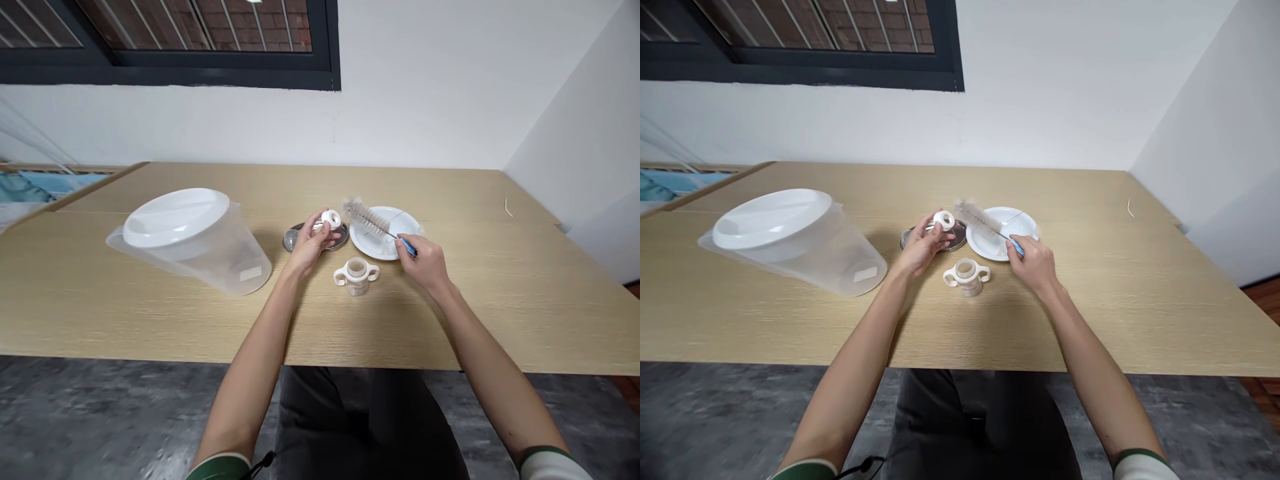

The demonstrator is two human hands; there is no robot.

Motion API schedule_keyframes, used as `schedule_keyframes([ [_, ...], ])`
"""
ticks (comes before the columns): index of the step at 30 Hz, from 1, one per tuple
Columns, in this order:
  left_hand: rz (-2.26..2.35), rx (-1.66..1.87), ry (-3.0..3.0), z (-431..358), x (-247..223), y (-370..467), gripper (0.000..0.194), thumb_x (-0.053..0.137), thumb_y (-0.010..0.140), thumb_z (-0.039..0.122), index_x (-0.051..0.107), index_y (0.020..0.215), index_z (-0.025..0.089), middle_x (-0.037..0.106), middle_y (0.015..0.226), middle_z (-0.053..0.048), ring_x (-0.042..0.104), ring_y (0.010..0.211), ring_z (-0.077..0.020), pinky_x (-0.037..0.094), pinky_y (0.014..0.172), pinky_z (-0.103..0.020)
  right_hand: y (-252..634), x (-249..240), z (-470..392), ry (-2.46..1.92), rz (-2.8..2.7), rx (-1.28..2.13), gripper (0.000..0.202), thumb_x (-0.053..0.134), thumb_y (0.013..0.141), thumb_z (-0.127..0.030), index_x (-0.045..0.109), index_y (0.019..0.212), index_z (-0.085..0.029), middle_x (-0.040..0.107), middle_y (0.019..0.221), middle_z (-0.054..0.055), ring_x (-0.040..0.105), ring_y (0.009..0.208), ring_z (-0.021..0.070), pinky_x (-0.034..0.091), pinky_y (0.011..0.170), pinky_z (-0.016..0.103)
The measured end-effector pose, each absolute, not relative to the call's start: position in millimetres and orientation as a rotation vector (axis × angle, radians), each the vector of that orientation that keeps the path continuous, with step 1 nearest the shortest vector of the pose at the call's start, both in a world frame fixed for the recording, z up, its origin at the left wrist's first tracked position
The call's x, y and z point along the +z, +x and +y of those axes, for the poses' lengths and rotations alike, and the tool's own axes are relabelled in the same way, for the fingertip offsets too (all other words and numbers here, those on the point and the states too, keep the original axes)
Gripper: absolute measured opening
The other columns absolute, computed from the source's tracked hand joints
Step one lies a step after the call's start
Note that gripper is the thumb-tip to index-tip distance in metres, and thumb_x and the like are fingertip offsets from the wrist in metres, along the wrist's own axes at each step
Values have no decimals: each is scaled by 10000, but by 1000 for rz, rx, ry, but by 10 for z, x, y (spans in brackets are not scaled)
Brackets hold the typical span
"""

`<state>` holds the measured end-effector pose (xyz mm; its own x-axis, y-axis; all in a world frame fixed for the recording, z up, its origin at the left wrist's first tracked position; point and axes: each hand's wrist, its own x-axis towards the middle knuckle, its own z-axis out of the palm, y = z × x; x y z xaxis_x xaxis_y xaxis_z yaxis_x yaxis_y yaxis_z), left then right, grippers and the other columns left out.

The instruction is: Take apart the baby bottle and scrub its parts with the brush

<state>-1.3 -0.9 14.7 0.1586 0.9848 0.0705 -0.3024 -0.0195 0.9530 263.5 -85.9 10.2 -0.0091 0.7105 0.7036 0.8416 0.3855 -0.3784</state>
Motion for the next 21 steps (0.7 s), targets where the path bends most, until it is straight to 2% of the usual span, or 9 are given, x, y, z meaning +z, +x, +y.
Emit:
schedule_keyframes([
  [3, 852, 1250, 1081, -3, 119, -18, 760, 883, 733, 414, 568, 1401, 233, 750, 1057, -77, 728, 806, -144, 560, 743, -245, 2629, 125, -874, -1346, -1724, -187, 320, 508, 999, -389, 758, 1029, -191, 799, 971, 97, 743, 828, 213, 561, 738, 327],
  [5, 867, 1246, 1082, -9, 118, -17, 732, 908, 699, 385, 613, 1343, 198, 750, 1059, -89, 726, 848, -162, 566, 792, -276, 2612, 141, -891, -1299, -1737, -185, 322, 502, 1004, -386, 756, 1038, -190, 799, 984, 96, 745, 836, 206, 566, 745, 320],
  [8, 862, 1245, 1121, -21, 134, -10, 612, 917, 685, 356, 685, 1222, 178, 720, 1216, -131, 721, 943, -188, 570, 841, -299, 2589, 146, -908, -1222, -1777, -190, 303, 510, 1005, -358, 750, 1045, -177, 800, 973, 97, 745, 813, 194, 561, 735, 310],
  [11, 845, 1255, 1124, -28, 152, -3, 592, 932, 659, 337, 698, 1176, 171, 687, 1304, -139, 719, 965, -181, 566, 874, -297, 2586, 133, -901, -1205, -1803, -195, 290, 519, 1003, -334, 748, 1046, -161, 800, 947, 97, 739, 774, 186, 548, 713, 303],
  [16, 769, 1279, 1057, -46, 181, 15, 598, 964, 595, 283, 690, 1107, 143, 736, 1180, -133, 730, 959, -180, 544, 977, -329, 2613, 142, -883, -1303, -1741, -199, 319, 502, 1006, -381, 752, 1028, -183, 798, 944, 95, 734, 776, 198, 553, 721, 320],
  [21, 790, 1296, 1058, -42, 175, 20, 602, 962, 571, 230, 677, 1096, 149, 747, 1122, -114, 733, 980, -199, 529, 1012, -363, 2621, 181, -900, -1242, -1702, -213, 325, 507, 1000, -385, 757, 1027, -179, 797, 943, 104, 735, 779, 203, 567, 718, 328],
])
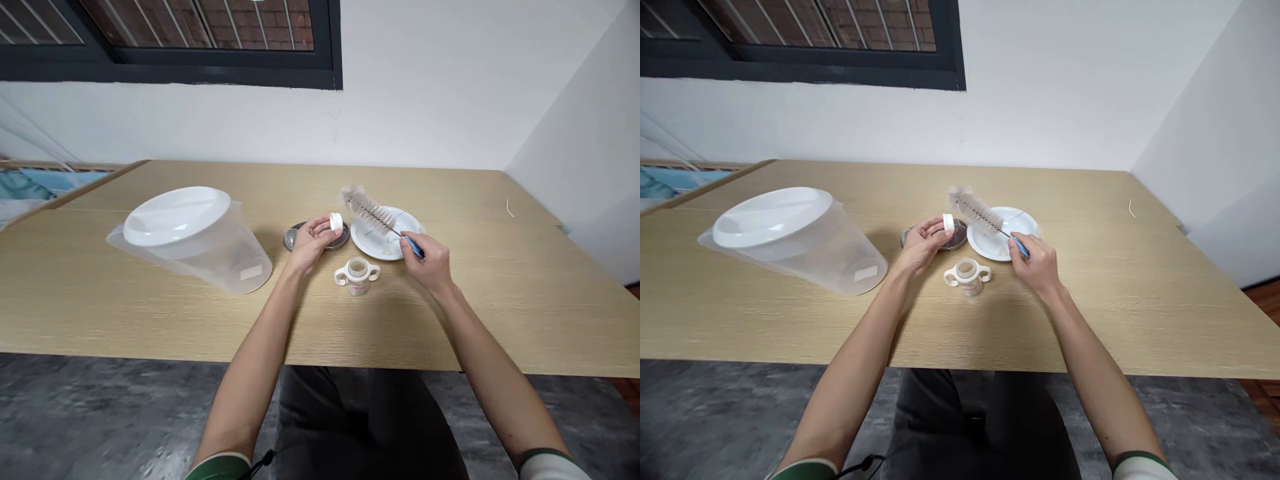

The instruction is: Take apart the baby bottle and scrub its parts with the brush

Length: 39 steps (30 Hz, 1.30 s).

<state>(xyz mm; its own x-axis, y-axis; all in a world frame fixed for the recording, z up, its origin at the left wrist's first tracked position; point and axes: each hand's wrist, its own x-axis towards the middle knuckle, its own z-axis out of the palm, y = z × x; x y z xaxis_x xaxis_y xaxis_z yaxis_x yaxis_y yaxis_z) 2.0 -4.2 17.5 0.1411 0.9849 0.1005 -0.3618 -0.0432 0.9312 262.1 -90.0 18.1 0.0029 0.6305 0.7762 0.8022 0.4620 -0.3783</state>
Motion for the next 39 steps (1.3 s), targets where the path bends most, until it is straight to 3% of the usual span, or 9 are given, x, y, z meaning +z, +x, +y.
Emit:
schedule_keyframes([
  [8, 855, 1372, 1116, -3, 128, 12, 601, 949, 559, 240, 706, 1104, 178, 720, 1199, -101, 694, 1091, -223, 516, 1032, -355, 2608, 157, -905, -1277, -1751, -218, 316, 501, 1004, -371, 760, 1024, -191, 796, 920, 92, 730, 770, 193, 557, 722, 311],
  [15, 845, 1397, 1178, 23, 90, -7, 648, 956, 560, 242, 722, 1160, 174, 751, 1134, -89, 709, 1020, -212, 534, 1011, -373, 2609, 163, -904, -1252, -1798, -220, 318, 502, 1002, -364, 760, 1015, -179, 782, 834, 77, 697, 682, 171, 505, 627, 292],
  [19, 897, 1438, 1156, 25, 101, -8, 710, 970, 522, 230, 693, 1173, 162, 740, 1163, -110, 716, 1011, -221, 542, 997, -398, 2626, 152, -885, -1311, -1718, -231, 334, 503, 997, -387, 765, 999, -180, 783, 853, 92, 711, 716, 192, 520, 663, 311],
  [25, 901, 1475, 1202, 10, 127, -1, 608, 960, 527, 243, 702, 1070, 151, 750, 1137, -121, 709, 1071, -255, 544, 994, -409, 2622, 150, -893, -1275, -1765, -215, 321, 503, 998, -376, 762, 1019, -188, 788, 873, 83, 702, 698, 183, 521, 662, 309],
  [35, 831, 1476, 1211, 26, 99, 21, 626, 952, 568, 276, 703, 1133, 169, 734, 1219, -121, 687, 1163, -261, 522, 1066, -426, 2639, 148, -882, -1308, -1682, -204, 339, 506, 998, -406, 764, 1029, -189, 789, 905, 94, 719, 758, 204, 548, 704, 326],
  [39, 835, 1482, 1154, 31, 100, 21, 630, 967, 537, 245, 672, 1085, 148, 748, 1162, -133, 722, 1080, -236, 524, 1058, -412, 2606, 147, -901, -1275, -1800, -188, 332, 498, 1007, -383, 760, 1052, -184, 776, 843, 78, 690, 692, 175, 512, 650, 300],
])
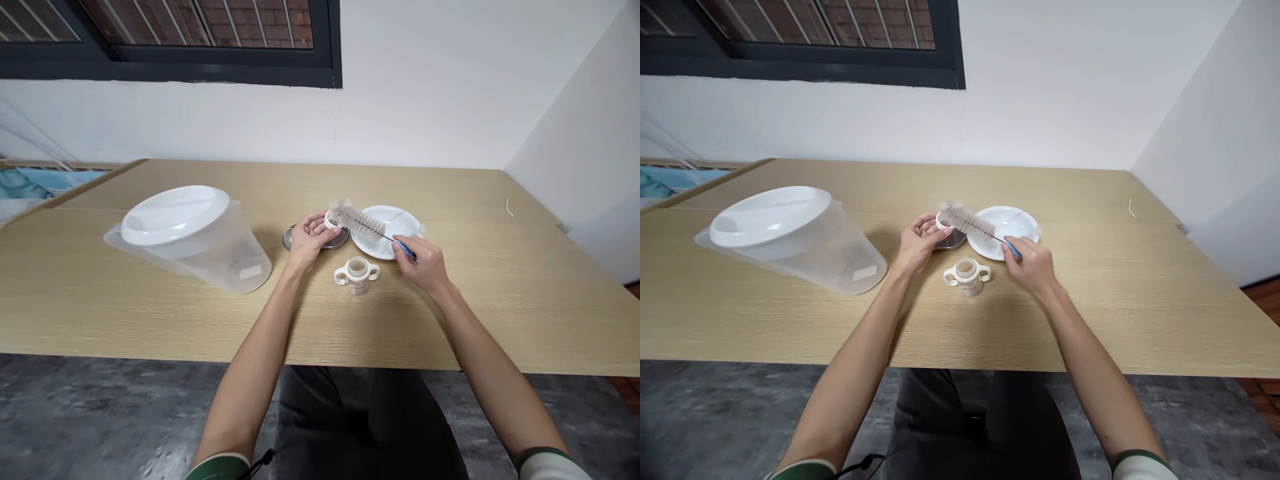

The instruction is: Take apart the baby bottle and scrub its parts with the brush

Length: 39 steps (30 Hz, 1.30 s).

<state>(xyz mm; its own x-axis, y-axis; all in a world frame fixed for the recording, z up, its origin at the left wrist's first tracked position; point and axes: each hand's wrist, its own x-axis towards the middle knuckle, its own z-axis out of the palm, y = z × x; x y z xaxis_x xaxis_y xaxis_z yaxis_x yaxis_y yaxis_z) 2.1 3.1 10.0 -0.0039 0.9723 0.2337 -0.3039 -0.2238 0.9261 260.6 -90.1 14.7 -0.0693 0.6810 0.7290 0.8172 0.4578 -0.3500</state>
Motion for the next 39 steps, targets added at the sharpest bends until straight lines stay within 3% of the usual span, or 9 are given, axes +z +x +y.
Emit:
schedule_keyframes([
  [6, 834, 1450, 1072, -3, 148, 17, 607, 976, 538, 245, 671, 1047, 123, 780, 1016, -121, 751, 931, -202, 545, 992, -376, 2646, 134, -872, -1351, -1671, -251, 343, 506, 1003, -393, 768, 1032, -174, 774, 855, 98, 702, 733, 194, 517, 694, 308],
  [13, 740, 1344, 993, -59, 234, 28, 515, 937, 648, 343, 720, 1067, 137, 782, 1015, -92, 738, 950, -175, 536, 1014, -338, 2595, 131, -892, -1287, -1812, -227, 347, 499, 1013, -374, 757, 1083, -153, 756, 793, 68, 650, 645, 153, 473, 625, 279],
  [18, 683, 1286, 915, -61, 221, 13, 364, 861, 778, 312, 691, 1053, 145, 757, 1067, -96, 724, 1031, -192, 543, 1021, -366, 2616, 117, -878, -1354, -1694, -260, 328, 512, 1008, -364, 762, 1064, -159, 779, 902, 100, 710, 781, 192, 513, 722, 297],
  [24, 705, 1279, 872, -40, 189, 39, 237, 787, 862, 325, 655, 877, 129, 695, 824, -27, 677, 752, -103, 587, 799, -245, 2555, 122, -909, -1231, -1778, -211, 311, 520, 1012, -339, 746, 1102, -145, 786, 929, 95, 708, 769, 174, 508, 679, 282],
  [31, 747, 1214, 804, -66, 305, 91, 382, 595, 979, 486, 653, 912, 115, 712, 795, -92, 586, 583, -99, 508, 576, -207, 2620, 123, -874, -1314, -1700, -264, 321, 517, 1010, -362, 753, 1081, -156, 787, 933, 104, 709, 758, 189, 521, 690, 305],
  [39, 785, 1153, 778, -85, 310, 96, 408, 455, 1042, 421, 612, 816, 121, 662, 693, -86, 553, 549, -108, 489, 562, -209, 2534, 114, -899, -1244, -1866, -226, 318, 513, 1021, -349, 738, 1138, -157, 757, 830, 65, 682, 704, 156, 465, 594, 272],
])
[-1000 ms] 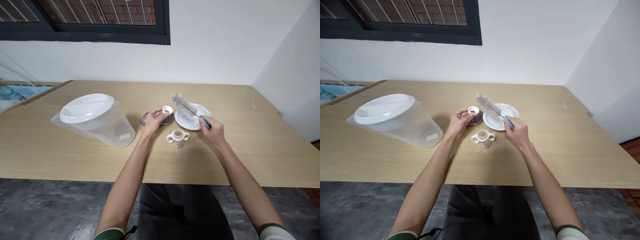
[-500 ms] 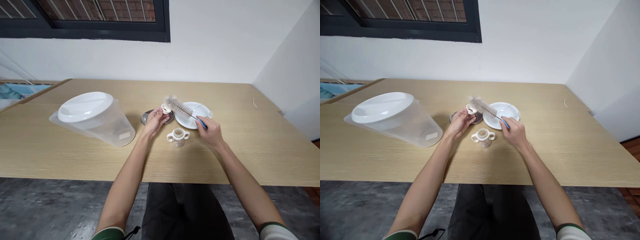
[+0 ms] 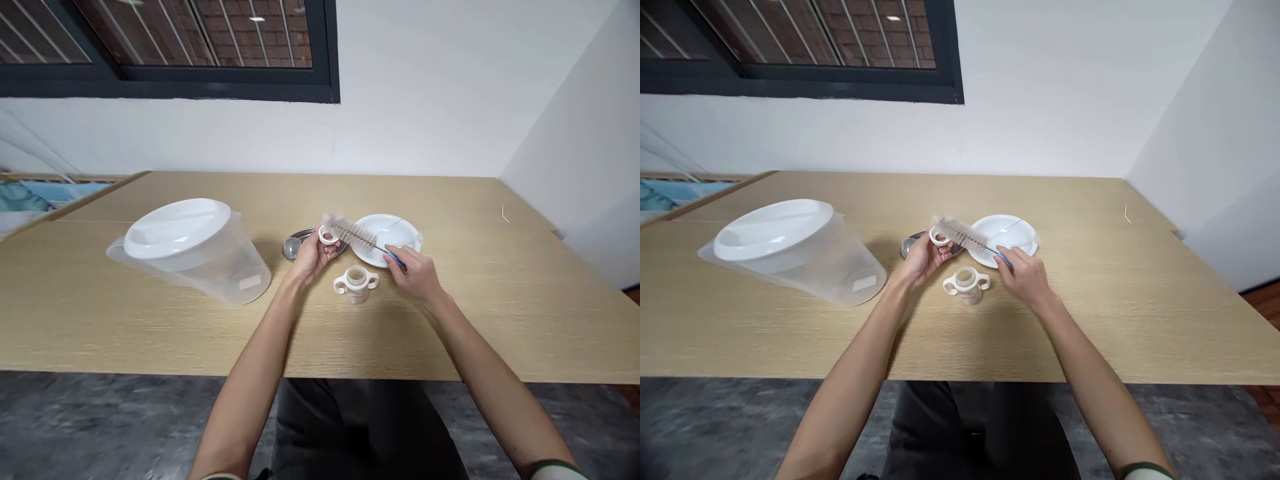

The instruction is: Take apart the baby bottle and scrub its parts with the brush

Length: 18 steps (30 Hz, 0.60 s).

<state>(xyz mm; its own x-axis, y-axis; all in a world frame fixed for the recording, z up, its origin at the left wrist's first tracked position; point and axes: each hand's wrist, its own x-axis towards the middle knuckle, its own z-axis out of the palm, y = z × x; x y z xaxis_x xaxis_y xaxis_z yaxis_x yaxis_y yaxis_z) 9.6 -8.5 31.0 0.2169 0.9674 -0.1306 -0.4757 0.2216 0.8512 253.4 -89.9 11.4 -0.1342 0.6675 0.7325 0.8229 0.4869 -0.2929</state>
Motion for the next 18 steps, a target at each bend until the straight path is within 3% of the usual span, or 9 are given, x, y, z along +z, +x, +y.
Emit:
schedule_keyframes([
  [6, 772, 1123, 798, -94, 309, 93, 397, 472, 1035, 427, 627, 865, 104, 636, 676, -76, 502, 521, -94, 452, 518, -191, 2574, 110, -883, -1251, -1712, -249, 305, 515, 1023, -325, 732, 1136, -143, 778, 954, 101, 706, 779, 175, 499, 668, 283],
  [12, 750, 1135, 816, -85, 315, 75, 375, 565, 991, 455, 595, 809, 128, 622, 663, -57, 508, 525, -94, 443, 510, -184, 2552, 109, -904, -1217, -1897, -177, 327, 501, 1031, -359, 727, 1158, -159, 746, 822, 66, 677, 713, 153, 471, 612, 267],
  [18, 773, 1139, 797, -63, 284, 54, 390, 523, 1014, 459, 626, 890, 104, 650, 693, -72, 507, 528, -90, 471, 538, -194, 2628, 122, -873, -1275, -1735, -190, 330, 486, 1035, -361, 725, 1155, -168, 780, 992, 102, 713, 815, 183, 530, 706, 298],
])
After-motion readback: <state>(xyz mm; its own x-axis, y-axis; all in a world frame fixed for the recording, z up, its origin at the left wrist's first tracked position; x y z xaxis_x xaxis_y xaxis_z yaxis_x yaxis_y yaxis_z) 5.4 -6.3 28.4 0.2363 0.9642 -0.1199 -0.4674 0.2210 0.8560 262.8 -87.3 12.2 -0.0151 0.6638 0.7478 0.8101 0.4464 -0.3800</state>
